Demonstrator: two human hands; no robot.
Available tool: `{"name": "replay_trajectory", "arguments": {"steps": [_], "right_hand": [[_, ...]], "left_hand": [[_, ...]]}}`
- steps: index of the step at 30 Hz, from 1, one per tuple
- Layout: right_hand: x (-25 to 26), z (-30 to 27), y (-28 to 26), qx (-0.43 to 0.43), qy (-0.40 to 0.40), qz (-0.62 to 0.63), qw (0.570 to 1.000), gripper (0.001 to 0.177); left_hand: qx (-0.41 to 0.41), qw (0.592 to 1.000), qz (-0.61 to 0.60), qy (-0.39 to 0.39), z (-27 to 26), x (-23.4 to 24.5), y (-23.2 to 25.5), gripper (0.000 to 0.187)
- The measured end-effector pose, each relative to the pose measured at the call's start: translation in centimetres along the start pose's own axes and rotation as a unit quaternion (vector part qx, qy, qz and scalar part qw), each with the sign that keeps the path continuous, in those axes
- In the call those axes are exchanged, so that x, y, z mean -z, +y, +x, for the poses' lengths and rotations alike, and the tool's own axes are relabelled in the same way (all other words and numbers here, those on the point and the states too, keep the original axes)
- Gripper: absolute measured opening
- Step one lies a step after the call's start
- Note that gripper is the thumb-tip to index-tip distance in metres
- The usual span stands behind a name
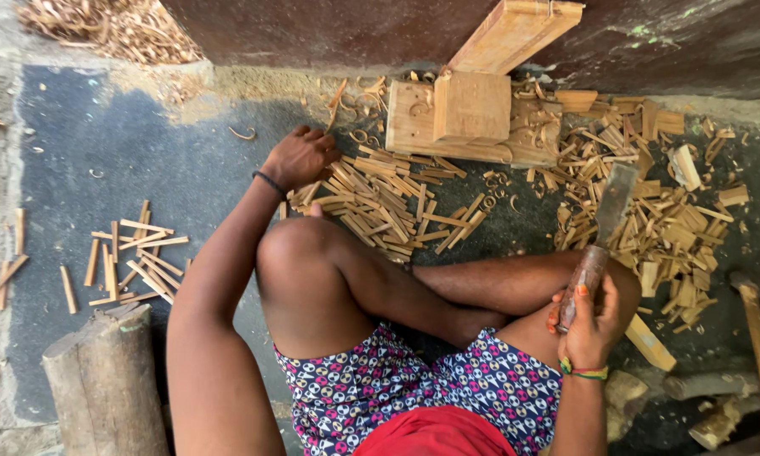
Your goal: The person sits on the floor and carves a wooden piece using a chisel and mallet. They repeatedly strike the chisel to shape the wood, creating wood shavings that accumulate around the work area.
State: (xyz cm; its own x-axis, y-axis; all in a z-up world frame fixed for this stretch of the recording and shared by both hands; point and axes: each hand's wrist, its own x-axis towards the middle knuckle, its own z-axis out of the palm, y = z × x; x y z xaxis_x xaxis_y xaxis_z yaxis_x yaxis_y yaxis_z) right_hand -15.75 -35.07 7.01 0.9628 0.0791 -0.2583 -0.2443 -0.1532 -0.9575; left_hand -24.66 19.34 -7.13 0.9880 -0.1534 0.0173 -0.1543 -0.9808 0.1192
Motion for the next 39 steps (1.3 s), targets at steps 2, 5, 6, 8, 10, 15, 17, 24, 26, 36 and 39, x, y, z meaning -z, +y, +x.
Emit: {"name": "replay_trajectory", "arguments": {"steps": [2, 5, 6, 8, 10, 15, 17, 24, 26, 36, 39], "right_hand": [[0.2, -0.2, -0.1, -0.002, -0.001, -0.005, 1.000, 0.053], [-0.2, -0.2, 0.0, -0.001, -0.004, -0.007, 1.000, 0.054], [-0.2, -0.2, 0.0, 0.000, -0.004, -0.009, 1.000, 0.054], [-0.1, -0.1, 0.0, 0.008, -0.008, -0.017, 1.000, 0.054], [-0.3, -0.1, -0.1, 0.020, -0.014, -0.025, 0.999, 0.054], [-0.2, -0.4, -0.1, 0.031, -0.022, -0.043, 0.998, 0.051], [0.0, -0.5, 0.1, 0.021, -0.022, -0.039, 0.999, 0.053], [1.5, 0.0, 1.7, 0.022, -0.026, 0.014, 0.999, 0.057], [2.0, 0.3, 2.5, 0.025, -0.037, 0.034, 0.998, 0.058], [0.9, -0.6, 0.7, 0.020, -0.044, 0.022, 0.999, 0.055], [1.1, -0.4, 0.3, 0.021, -0.055, 0.043, 0.997, 0.055]], "left_hand": [[0.006, 1.000, 0.013, -0.026, 0.2, 0.6, 0.1, 0.035], [0.040, 0.995, -0.013, -0.085, 0.8, 0.2, 0.4, 0.035], [0.028, 0.998, 0.003, -0.061, 1.0, -0.2, 0.1, 0.027], [0.004, 0.999, 0.033, -0.014, 1.4, -1.4, -0.1, 0.014], [0.006, 0.996, 0.061, -0.068, 1.0, -1.7, -0.3, 0.011], [0.032, 0.997, 0.008, -0.068, 0.3, 0.1, -0.2, 0.015], [0.037, 0.998, 0.014, -0.057, 0.1, 1.3, -0.2, 0.009], [0.090, 0.991, -0.091, -0.027, -0.5, 7.2, 1.8, 0.046], [0.121, 0.981, -0.150, -0.003, -0.1, 9.2, 2.8, 0.050], [0.258, 0.918, -0.295, 0.057, 13.8, 9.2, 12.4, 0.032], [0.288, 0.922, -0.256, 0.030, 18.8, 7.5, 15.4, 0.025]]}}
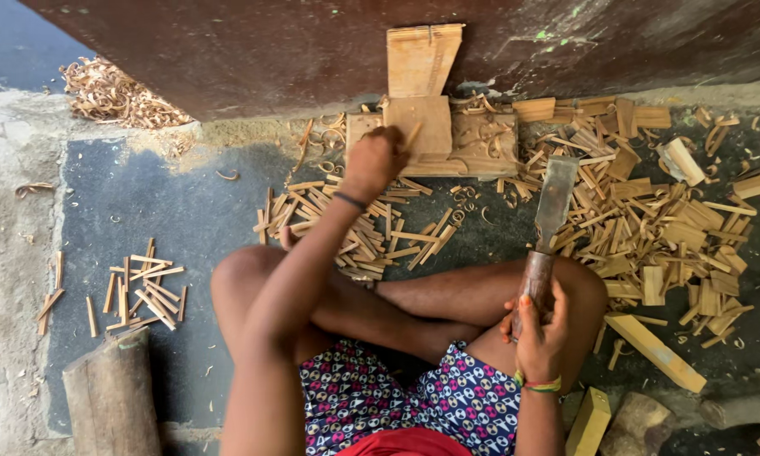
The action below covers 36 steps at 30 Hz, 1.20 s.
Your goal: The person sits on the floor and carves a wooden piece using a chisel and mallet. They repeatedly strike the chisel to shape the wood, creating wood shavings that accumulate around the work area.
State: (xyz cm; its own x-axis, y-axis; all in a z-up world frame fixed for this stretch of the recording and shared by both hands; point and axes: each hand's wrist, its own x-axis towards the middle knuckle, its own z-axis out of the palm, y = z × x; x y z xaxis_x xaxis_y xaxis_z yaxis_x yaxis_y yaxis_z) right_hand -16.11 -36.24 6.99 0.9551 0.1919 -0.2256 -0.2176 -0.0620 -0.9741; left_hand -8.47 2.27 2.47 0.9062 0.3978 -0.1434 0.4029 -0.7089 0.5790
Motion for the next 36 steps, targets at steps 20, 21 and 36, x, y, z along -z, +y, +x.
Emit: {"name": "replay_trajectory", "arguments": {"steps": [20, 21, 36], "right_hand": [[1.1, 0.8, -0.3, -0.029, -0.030, 0.061, 0.997, 0.055], [1.0, 0.8, -0.3, -0.031, -0.025, 0.051, 0.998, 0.055], [-0.2, 1.3, -0.9, -0.051, -0.012, 0.044, 0.998, 0.048]], "left_hand": [[0.045, 0.989, 0.105, 0.093, 3.6, -0.5, 1.7, 0.035], [0.041, 0.991, 0.100, 0.085, 3.7, -0.4, 1.9, 0.035], [-0.036, 0.982, 0.020, 0.185, 2.7, -1.5, -1.2, 0.061]]}}
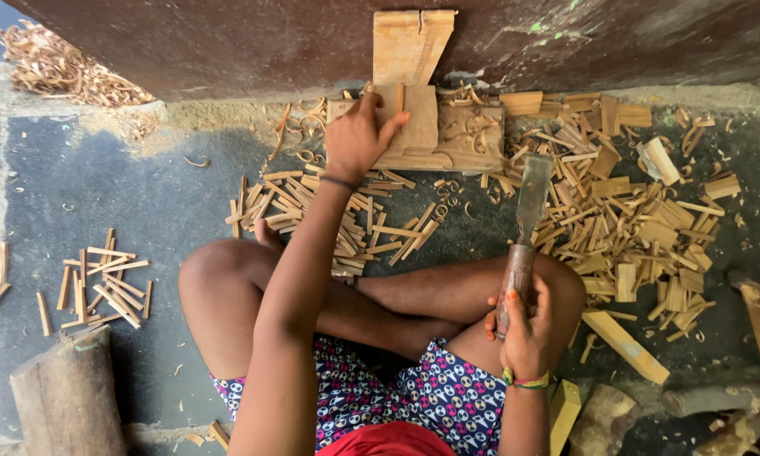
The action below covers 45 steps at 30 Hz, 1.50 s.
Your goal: The person sits on the floor and carves a wooden piece using a chisel and mallet. They repeatedly strike the chisel to shape the wood, creating wood shavings that accumulate around the work area.
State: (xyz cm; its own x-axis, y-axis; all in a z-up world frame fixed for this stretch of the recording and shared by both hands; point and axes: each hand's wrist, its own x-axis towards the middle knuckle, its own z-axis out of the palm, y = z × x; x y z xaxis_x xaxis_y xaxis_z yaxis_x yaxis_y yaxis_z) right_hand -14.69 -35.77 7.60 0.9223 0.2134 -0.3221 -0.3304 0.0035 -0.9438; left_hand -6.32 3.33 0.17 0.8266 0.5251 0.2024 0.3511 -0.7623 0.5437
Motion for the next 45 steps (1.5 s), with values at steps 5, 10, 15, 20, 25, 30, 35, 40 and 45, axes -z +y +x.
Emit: {"name": "replay_trajectory", "arguments": {"steps": [5, 10, 15, 20, 25, 30, 35, 40, 45], "right_hand": [[-0.2, 0.6, 0.4, -0.015, -0.011, -0.042, 0.999, 0.050], [-0.9, 0.4, 0.3, -0.030, -0.015, -0.079, 0.996, 0.050], [-2.9, 1.2, 1.2, -0.031, -0.038, -0.051, 0.998, 0.047], [-6.4, 2.4, 3.0, -0.056, -0.089, -0.017, 0.994, 0.045], [-8.3, 3.2, 3.5, -0.063, -0.113, -0.041, 0.991, 0.046], [-8.5, 3.3, 3.0, -0.075, -0.100, -0.054, 0.991, 0.047], [-8.9, 3.3, 2.4, -0.102, -0.130, -0.051, 0.985, 0.047], [-9.8, 3.4, 2.1, -0.130, -0.130, -0.044, 0.982, 0.047], [-10.2, 3.7, 1.9, -0.122, -0.145, -0.057, 0.980, 0.046]], "left_hand": [[-0.111, 0.980, 0.127, 0.106, -3.9, -0.6, 0.2, 0.066], [-0.110, 0.984, 0.118, 0.073, -4.1, -2.2, -0.9, 0.057], [-0.144, 0.982, 0.095, 0.076, -4.3, -3.4, -1.8, 0.054], [-0.112, 0.990, -0.010, 0.079, -3.4, -0.2, -1.6, 0.077], [-0.152, 0.976, -0.047, 0.152, -2.4, 2.5, 1.5, 0.089], [-0.279, 0.936, -0.211, 0.050, -2.7, 1.9, 4.3, 0.070], [-0.341, 0.915, -0.190, -0.103, -4.8, 0.0, 7.8, 0.056], [-0.346, 0.909, -0.217, -0.080, -4.5, -0.2, 7.3, 0.043], [-0.339, 0.917, -0.200, -0.067, -4.4, -0.2, 6.7, 0.042]]}}
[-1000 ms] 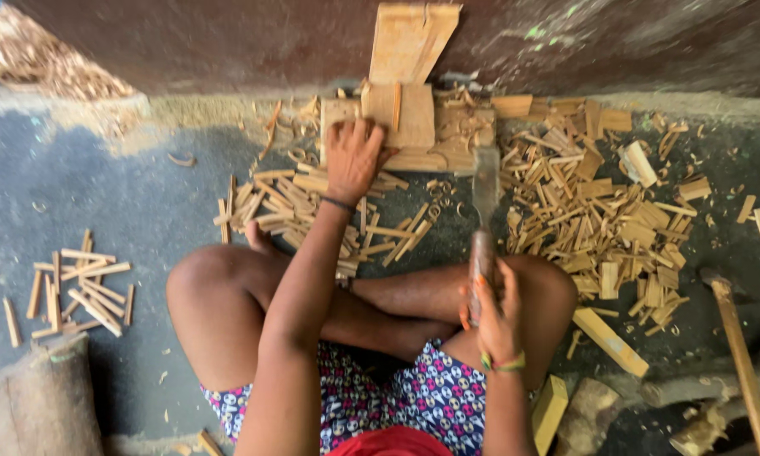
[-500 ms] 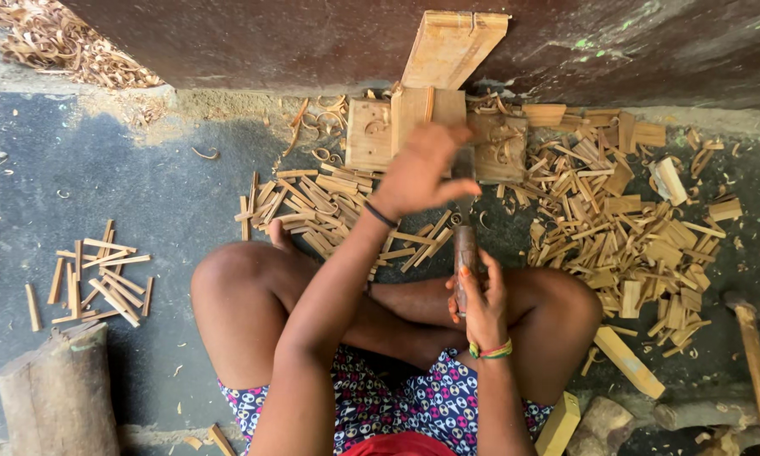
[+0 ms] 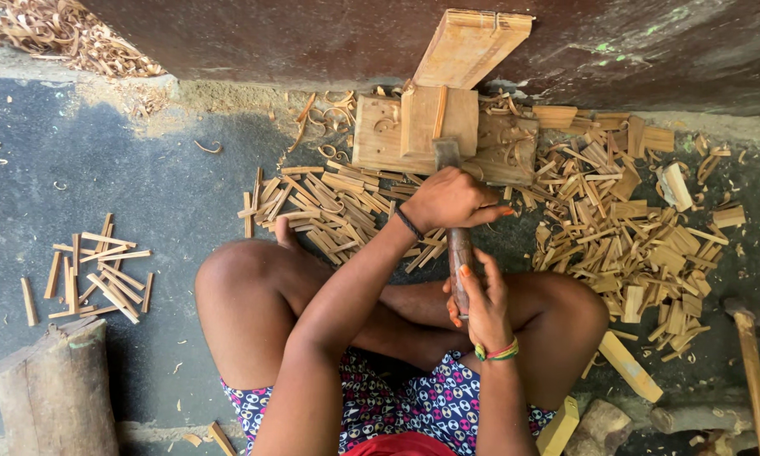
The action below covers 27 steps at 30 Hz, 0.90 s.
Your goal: The person sits on the floor and carves a wooden piece using a chisel and mallet. They repeatedly strike the chisel to shape the wood, creating wood shavings that accumulate around the work area.
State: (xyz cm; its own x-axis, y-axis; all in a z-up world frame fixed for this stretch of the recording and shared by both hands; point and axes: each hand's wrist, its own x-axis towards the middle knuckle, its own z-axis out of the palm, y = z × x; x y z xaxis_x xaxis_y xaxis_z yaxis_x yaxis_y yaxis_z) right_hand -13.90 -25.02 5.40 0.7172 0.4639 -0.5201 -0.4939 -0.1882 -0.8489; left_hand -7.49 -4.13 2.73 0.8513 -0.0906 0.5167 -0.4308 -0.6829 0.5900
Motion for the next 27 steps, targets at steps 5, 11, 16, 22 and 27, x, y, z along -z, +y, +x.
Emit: {"name": "replay_trajectory", "arguments": {"steps": [5, 11, 16, 22, 27], "right_hand": [[0.0, 0.3, 0.0, -0.003, -0.008, -0.020, 1.000, 0.047], [0.0, 0.4, -0.7, -0.013, -0.005, -0.055, 0.998, 0.042], [-1.6, -0.2, -0.2, -0.017, 0.013, -0.059, 0.998, 0.039], [-3.0, 0.7, 0.7, -0.010, 0.025, -0.063, 0.998, 0.038], [-3.8, 1.3, 1.6, -0.009, 0.041, -0.063, 0.997, 0.038]], "left_hand": [[0.003, 1.000, -0.012, 0.015, -0.2, 0.1, -0.3, 0.040], [0.069, 0.995, -0.076, -0.004, 0.2, 0.3, -0.4, 0.043], [0.067, 0.995, -0.079, -0.005, 0.1, 0.9, -0.5, 0.038], [0.060, 0.996, -0.060, -0.037, 0.2, 0.9, -1.6, 0.037], [0.062, 0.996, -0.034, -0.063, -0.1, 0.0, -2.7, 0.039]]}}
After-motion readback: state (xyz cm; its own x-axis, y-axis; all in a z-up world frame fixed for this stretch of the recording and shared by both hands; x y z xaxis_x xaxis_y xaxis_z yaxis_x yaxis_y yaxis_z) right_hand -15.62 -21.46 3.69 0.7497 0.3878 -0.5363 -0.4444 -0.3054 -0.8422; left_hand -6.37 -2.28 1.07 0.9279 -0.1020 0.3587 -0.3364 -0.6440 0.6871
